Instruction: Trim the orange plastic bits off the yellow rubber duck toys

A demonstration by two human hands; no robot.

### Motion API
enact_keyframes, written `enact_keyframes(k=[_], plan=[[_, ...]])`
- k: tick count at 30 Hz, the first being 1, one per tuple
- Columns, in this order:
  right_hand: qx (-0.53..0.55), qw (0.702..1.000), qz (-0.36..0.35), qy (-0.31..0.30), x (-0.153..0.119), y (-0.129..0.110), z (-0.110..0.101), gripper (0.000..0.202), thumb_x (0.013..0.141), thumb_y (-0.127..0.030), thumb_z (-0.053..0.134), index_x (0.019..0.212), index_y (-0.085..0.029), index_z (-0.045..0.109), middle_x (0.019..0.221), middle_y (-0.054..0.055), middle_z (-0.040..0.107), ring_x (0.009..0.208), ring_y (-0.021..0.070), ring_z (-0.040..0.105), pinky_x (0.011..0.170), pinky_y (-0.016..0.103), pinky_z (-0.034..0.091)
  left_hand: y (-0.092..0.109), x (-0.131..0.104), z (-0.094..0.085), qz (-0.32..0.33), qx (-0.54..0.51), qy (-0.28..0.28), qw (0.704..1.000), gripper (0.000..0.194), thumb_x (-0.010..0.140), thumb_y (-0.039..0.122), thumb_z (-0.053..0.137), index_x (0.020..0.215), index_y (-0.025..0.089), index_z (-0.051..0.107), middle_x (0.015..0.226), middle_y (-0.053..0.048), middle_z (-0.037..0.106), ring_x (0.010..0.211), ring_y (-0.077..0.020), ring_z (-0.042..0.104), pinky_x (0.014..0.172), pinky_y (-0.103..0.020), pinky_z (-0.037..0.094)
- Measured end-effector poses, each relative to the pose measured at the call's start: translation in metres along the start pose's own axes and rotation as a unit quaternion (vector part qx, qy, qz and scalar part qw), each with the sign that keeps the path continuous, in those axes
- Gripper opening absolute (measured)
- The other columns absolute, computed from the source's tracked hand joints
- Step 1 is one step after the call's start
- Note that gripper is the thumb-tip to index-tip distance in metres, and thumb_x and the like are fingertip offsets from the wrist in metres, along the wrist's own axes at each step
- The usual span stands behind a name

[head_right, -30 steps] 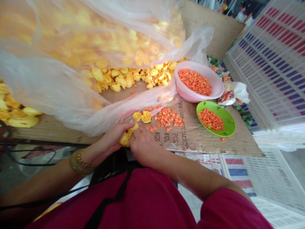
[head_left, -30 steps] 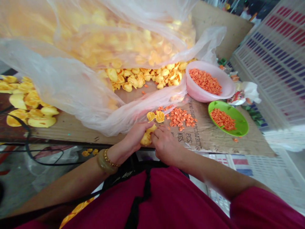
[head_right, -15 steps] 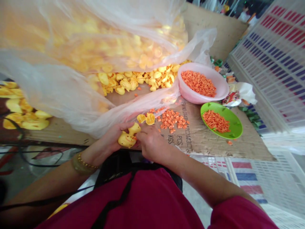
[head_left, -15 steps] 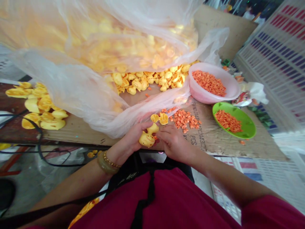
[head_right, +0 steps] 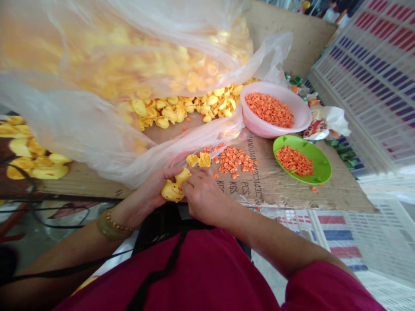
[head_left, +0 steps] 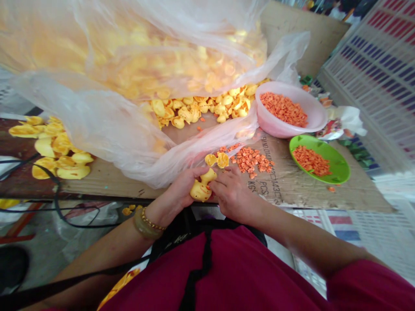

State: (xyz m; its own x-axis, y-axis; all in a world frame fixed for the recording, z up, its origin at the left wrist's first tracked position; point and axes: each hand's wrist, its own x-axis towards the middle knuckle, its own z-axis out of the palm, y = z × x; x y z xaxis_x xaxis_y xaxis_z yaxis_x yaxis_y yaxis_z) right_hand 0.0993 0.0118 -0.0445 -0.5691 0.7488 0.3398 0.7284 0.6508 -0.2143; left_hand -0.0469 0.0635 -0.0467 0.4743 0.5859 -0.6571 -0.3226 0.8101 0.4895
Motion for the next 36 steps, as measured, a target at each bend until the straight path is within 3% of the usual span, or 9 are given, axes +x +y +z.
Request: enact_keyframes(k=[5,11,16,20,25,29,33,35,36], plan=[[-0.032,0.999,-0.016,-0.018,0.003,-0.008,0.006,0.020,0.074,-0.006,0.049,0.083,-0.011,0.066,0.082,0.011,0.063,0.089,0.0253,0.055,0.090,0.043,0.038,0.001,-0.001,0.002,0.013,0.047,0.047,0.998,0.017,0.081,0.018,0.054,0.070,0.010,0.064,0.059,-0.007,0.063,0.047,-0.0144,0.055,0.045,-0.025,0.041],[-0.058,0.994,0.055,-0.071,0.006,-0.013,0.024,0.022,0.071,-0.009,0.053,0.088,-0.006,0.068,0.084,0.015,0.064,0.081,0.0266,0.055,0.079,0.042,0.043,-0.003,0.009,0.001,0.039,0.083,0.088,0.992,0.014,0.079,0.020,0.056,0.066,0.014,0.059,0.057,-0.004,0.062,0.047,-0.0135,0.055,0.045,-0.023,0.041],[-0.026,0.991,0.046,-0.121,-0.001,-0.006,0.019,0.024,0.068,-0.007,0.054,0.088,-0.008,0.067,0.084,0.013,0.066,0.080,0.0239,0.057,0.076,0.038,0.045,-0.009,0.014,0.000,0.053,0.116,0.055,0.990,0.010,0.068,0.021,0.066,0.066,0.013,0.060,0.058,-0.003,0.062,0.048,-0.0149,0.057,0.044,-0.023,0.042],[-0.030,0.984,0.085,-0.153,0.004,-0.001,0.007,0.021,0.069,-0.007,0.053,0.085,-0.008,0.066,0.082,0.012,0.067,0.077,0.0227,0.059,0.076,0.036,0.046,-0.012,0.019,0.007,0.102,0.105,0.053,0.988,0.013,0.062,0.021,0.070,0.069,0.013,0.062,0.059,-0.003,0.063,0.049,-0.0157,0.059,0.045,-0.023,0.043],[-0.035,0.988,0.128,-0.083,0.011,0.000,0.007,0.018,0.070,-0.006,0.054,0.081,-0.010,0.067,0.081,0.013,0.067,0.080,0.0232,0.059,0.076,0.035,0.047,-0.013,0.024,0.017,0.134,0.044,0.075,0.987,0.014,0.064,0.022,0.068,0.074,0.013,0.063,0.063,-0.003,0.064,0.052,-0.0156,0.060,0.046,-0.023,0.045],[0.084,0.988,0.127,0.018,0.003,0.006,0.016,0.018,0.074,-0.005,0.052,0.070,-0.014,0.066,0.077,0.008,0.066,0.079,0.0196,0.060,0.073,0.030,0.049,-0.012,0.021,0.016,0.091,0.029,0.057,0.994,0.011,0.067,0.022,0.065,0.072,0.012,0.062,0.062,-0.003,0.063,0.049,-0.0142,0.057,0.043,-0.022,0.043],[0.299,0.922,0.215,0.120,-0.008,0.013,0.023,0.019,0.081,-0.012,0.058,0.067,-0.018,0.069,0.071,0.002,0.068,0.067,0.0132,0.062,0.063,0.022,0.049,-0.010,0.015,0.016,0.117,0.052,0.048,0.991,0.012,0.066,0.022,0.066,0.072,0.012,0.063,0.064,-0.004,0.064,0.049,-0.0139,0.056,0.043,-0.022,0.044],[0.350,0.892,0.250,0.141,-0.013,0.014,0.024,0.013,0.081,-0.017,0.064,0.070,-0.019,0.071,0.069,0.001,0.069,0.063,0.0125,0.062,0.061,0.021,0.050,-0.011,0.013,0.018,0.127,0.070,0.059,0.988,0.012,0.065,0.022,0.067,0.071,0.012,0.063,0.062,-0.003,0.063,0.049,-0.0141,0.056,0.043,-0.023,0.044],[0.346,0.891,0.253,0.149,-0.015,0.013,0.024,0.012,0.081,-0.018,0.065,0.071,-0.019,0.071,0.069,0.001,0.070,0.063,0.0128,0.063,0.062,0.022,0.050,-0.012,0.012,0.018,0.130,0.075,0.063,0.987,0.013,0.064,0.023,0.068,0.070,0.012,0.063,0.062,-0.003,0.063,0.049,-0.0139,0.056,0.043,-0.023,0.045]])
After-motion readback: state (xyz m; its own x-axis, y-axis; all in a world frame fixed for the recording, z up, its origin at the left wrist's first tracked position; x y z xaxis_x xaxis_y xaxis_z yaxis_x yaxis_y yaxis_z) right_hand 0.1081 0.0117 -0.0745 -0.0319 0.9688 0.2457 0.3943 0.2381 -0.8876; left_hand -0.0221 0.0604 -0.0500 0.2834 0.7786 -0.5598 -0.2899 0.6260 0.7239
